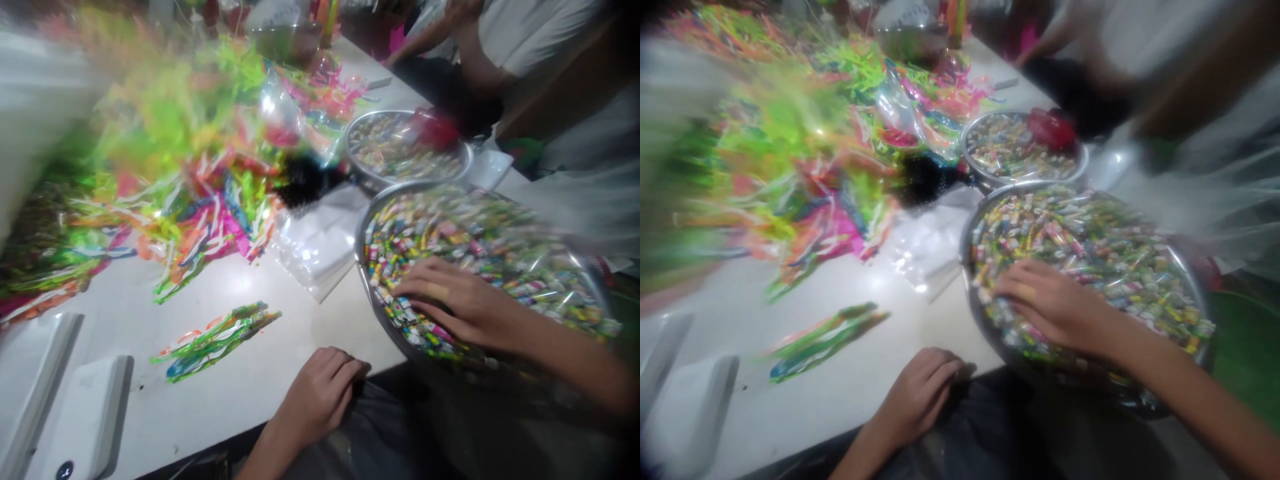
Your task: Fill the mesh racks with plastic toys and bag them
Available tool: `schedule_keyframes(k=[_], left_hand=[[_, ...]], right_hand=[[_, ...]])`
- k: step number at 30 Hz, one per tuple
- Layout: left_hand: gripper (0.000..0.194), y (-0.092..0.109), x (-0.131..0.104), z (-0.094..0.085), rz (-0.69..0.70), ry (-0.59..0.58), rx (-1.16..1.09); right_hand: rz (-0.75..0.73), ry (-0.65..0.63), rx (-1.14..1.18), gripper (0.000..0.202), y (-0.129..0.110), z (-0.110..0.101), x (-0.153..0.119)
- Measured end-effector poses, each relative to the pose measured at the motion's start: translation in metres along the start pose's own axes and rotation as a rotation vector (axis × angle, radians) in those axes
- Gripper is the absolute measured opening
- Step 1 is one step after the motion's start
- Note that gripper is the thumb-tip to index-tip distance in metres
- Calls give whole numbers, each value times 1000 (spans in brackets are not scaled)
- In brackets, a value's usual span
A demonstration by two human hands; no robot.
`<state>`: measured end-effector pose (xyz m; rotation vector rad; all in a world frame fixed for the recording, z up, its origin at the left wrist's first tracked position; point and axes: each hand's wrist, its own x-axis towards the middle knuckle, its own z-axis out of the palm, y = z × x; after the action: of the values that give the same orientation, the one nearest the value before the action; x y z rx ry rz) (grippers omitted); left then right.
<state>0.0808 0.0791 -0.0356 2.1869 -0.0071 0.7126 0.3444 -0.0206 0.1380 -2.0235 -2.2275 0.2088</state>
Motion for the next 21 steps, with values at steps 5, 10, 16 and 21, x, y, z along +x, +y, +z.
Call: schedule_keyframes(k=[5,10,16,21], left_hand=[[32,-1,-5,-5,-6,-79,-37],[33,-1,-5,-4,-10,-106,-30],[33,-2,-3,-2,-19,-92,-15],[32,-1,-1,-2,-46,-90,-14]], right_hand=[[44,-82,90,41,6,0,6],[-56,-162,5,43,10,-3,19],[-150,-200,-56,51,18,-3,28],[-140,-185,37,45,27,3,38]])
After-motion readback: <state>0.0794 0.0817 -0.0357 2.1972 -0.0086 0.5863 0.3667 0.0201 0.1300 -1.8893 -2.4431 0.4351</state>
